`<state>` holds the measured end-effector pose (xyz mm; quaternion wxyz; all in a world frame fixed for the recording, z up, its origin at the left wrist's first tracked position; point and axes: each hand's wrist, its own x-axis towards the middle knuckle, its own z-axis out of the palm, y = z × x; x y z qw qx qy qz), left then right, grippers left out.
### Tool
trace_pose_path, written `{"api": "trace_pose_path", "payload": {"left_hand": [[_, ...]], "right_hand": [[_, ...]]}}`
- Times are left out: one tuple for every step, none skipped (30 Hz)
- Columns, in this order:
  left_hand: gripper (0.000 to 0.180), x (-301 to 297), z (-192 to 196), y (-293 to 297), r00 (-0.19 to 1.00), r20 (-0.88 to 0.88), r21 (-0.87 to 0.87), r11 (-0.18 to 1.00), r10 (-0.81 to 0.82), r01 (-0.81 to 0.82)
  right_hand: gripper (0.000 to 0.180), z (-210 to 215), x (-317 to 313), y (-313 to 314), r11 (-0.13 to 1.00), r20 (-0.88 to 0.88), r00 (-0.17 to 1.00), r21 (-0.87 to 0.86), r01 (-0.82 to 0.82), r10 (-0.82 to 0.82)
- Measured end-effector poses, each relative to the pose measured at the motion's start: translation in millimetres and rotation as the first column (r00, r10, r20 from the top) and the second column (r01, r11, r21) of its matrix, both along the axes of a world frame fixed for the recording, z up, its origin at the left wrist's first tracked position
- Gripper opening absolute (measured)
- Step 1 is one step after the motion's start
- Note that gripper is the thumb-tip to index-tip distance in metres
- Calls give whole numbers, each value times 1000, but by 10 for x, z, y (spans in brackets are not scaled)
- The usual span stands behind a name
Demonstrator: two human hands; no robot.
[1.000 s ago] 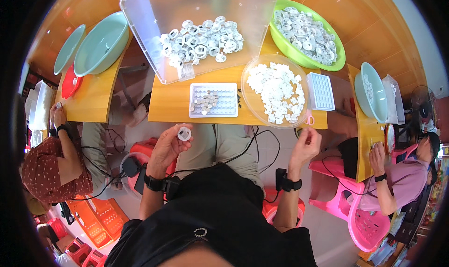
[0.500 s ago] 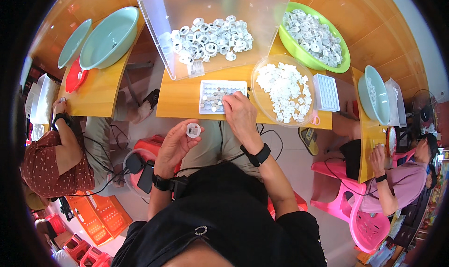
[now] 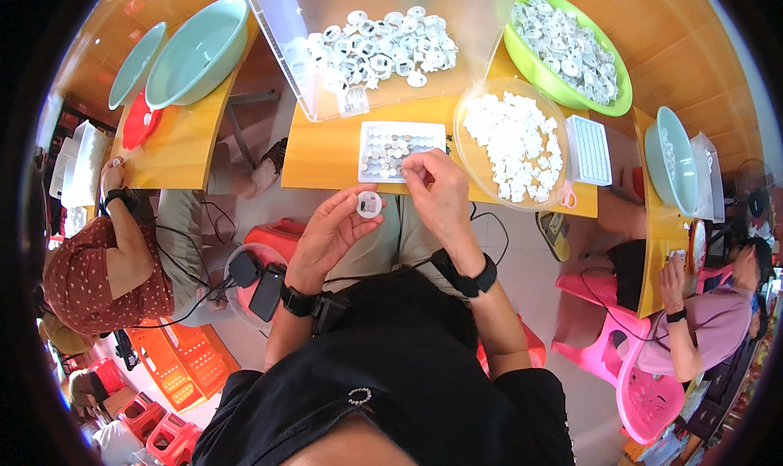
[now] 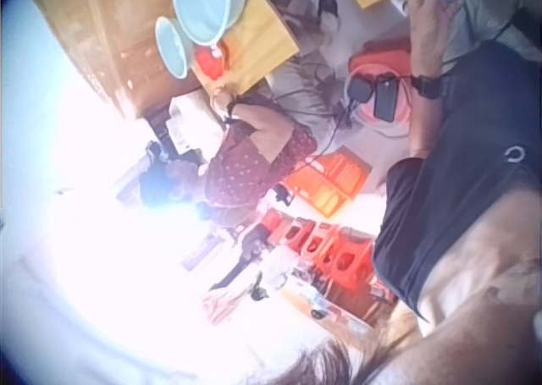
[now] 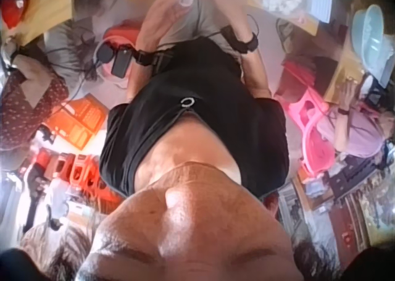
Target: Assembling small white plastic components into a tray.
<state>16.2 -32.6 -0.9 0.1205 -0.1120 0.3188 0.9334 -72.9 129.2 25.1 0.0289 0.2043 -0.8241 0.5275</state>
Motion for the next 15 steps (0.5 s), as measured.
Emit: {"api": "trace_pose_path", "payload": {"left_hand": [[35, -13, -14, 13, 1000, -1, -1, 1000, -10, 10], [35, -20, -9, 25, 1000, 4, -2, 1000, -19, 19], [32, -33, 1, 39, 1000, 10, 3, 1000, -22, 22], [29, -43, 9, 54, 1000, 15, 8, 1000, -25, 25], [29, -51, 12, 72, 999, 18, 7, 999, -36, 36], [29, -58, 19, 93, 999, 25, -14, 1000, -21, 22], [28, -63, 28, 111, 999, 32, -36, 999, -5, 6], [28, -69, 41, 126, 999, 34, -38, 999, -13, 15], [27, -74, 54, 134, 999, 28, -54, 998, -14, 16], [26, -77, 62, 141, 1000, 23, -69, 997, -14, 15], [26, -78, 45, 150, 1000, 25, -71, 997, -15, 17], [25, -78, 4, 163, 1000, 19, -91, 996, -7, 8], [24, -77, -20, 172, 1000, 13, -110, 994, 2, -1], [24, -75, -15, 179, 1000, 14, -111, 994, 2, -1], [23, -75, -1, 183, 1000, 8, -134, 991, 3, -2]], "right_hand": [[9, 80, 69, 39, 997, 64, 998, -72, -14, 19], [9, 149, 136, 55, 997, 69, 998, -74, -5, 10], [10, 210, 203, 55, 995, 12, 998, -79, -60, 61], [10, 252, 262, 46, 990, -46, 993, -80, -115, 112], [9, 273, 309, 29, 986, -42, 988, -70, -149, 146], [9, 249, 335, 21, 988, -40, 990, -72, -138, 135], [12, 203, 356, 16, 989, -90, 987, -50, -136, 131], [14, 165, 370, 25, 991, -139, 982, -27, -135, 130], [14, 136, 373, 38, 991, -138, 982, -30, -131, 126], [17, 112, 374, 50, 990, -184, 973, 8, -139, 138], [21, 101, 376, 58, 988, -229, 962, 46, -146, 152], [21, 99, 379, 64, 988, -227, 962, 45, -145, 151], [20, 103, 382, 67, 988, -282, 948, 78, -130, 147], [19, 109, 386, 69, 987, -337, 930, 111, -114, 145], [19, 119, 394, 65, 987, -336, 931, 110, -113, 144]]}}
